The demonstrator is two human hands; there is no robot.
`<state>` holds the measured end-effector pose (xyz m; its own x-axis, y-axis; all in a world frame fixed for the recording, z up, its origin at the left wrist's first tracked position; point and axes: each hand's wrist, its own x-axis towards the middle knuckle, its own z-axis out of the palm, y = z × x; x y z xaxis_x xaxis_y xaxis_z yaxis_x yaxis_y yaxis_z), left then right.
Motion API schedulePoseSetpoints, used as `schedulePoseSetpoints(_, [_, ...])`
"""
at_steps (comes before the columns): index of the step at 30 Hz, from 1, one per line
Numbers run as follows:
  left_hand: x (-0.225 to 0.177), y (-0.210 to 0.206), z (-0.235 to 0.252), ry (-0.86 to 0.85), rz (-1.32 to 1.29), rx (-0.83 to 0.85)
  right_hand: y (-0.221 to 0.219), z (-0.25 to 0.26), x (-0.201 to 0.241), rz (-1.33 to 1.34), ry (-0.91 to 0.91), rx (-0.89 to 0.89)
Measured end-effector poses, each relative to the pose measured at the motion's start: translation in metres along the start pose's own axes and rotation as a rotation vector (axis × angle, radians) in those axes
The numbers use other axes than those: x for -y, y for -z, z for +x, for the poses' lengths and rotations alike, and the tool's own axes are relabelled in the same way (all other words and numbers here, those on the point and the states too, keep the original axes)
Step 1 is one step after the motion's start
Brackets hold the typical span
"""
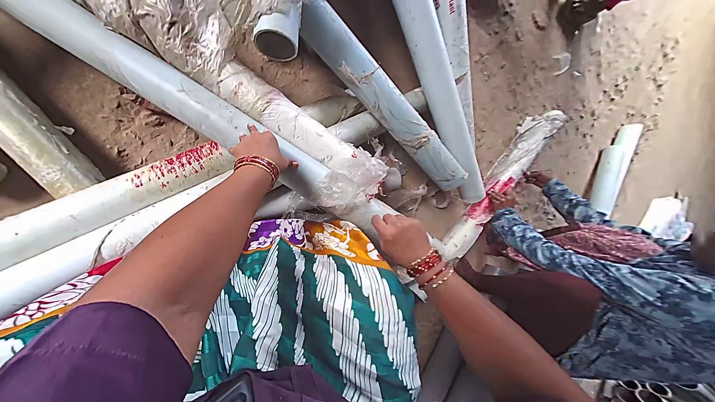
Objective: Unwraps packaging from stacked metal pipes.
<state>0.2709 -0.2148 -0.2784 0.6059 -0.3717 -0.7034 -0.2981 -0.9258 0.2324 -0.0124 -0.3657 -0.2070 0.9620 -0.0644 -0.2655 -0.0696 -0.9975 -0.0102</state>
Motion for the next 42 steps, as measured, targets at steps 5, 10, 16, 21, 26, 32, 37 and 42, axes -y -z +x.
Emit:
schedulePoseSetpoints(5, [0.004,-0.004,0.001,-0.005,-0.033,-0.010,-0.023,-0.004,0.003,-0.078,-0.003,0.083])
schedulePoseSetpoints(10, [0.001,-0.002,0.004,-0.007,-0.030,0.010,-0.007,-0.097,-0.046,-0.230,-0.150,0.179])
schedulePoseSetpoints(16, [-0.018,-0.018,-0.004,0.103,-0.255,0.067,0.038,-0.016,-0.024,0.170,-0.068,-0.161])
schedulePoseSetpoints(21, [-0.018,-0.037,0.007,0.170,-0.419,0.016,0.024,0.109,0.035,0.077,0.038,0.189])
schedulePoseSetpoints(26, [-0.023,-0.033,0.013,0.190,-0.377,0.038,0.027,0.144,0.042,-0.095,-0.178,0.652])
schedulePoseSetpoints(32, [-0.019,-0.030,0.012,0.162,-0.337,0.053,0.033,0.122,0.043,-0.069,-0.087,0.633])
schedulePoseSetpoints(37, [-0.016,-0.032,0.011,0.169,-0.386,0.030,0.023,0.094,0.028,0.109,-0.005,0.376])
schedulePoseSetpoints(42, [-0.016,-0.030,0.012,0.188,-0.399,0.017,0.014,0.051,0.017,0.208,0.027,0.069])
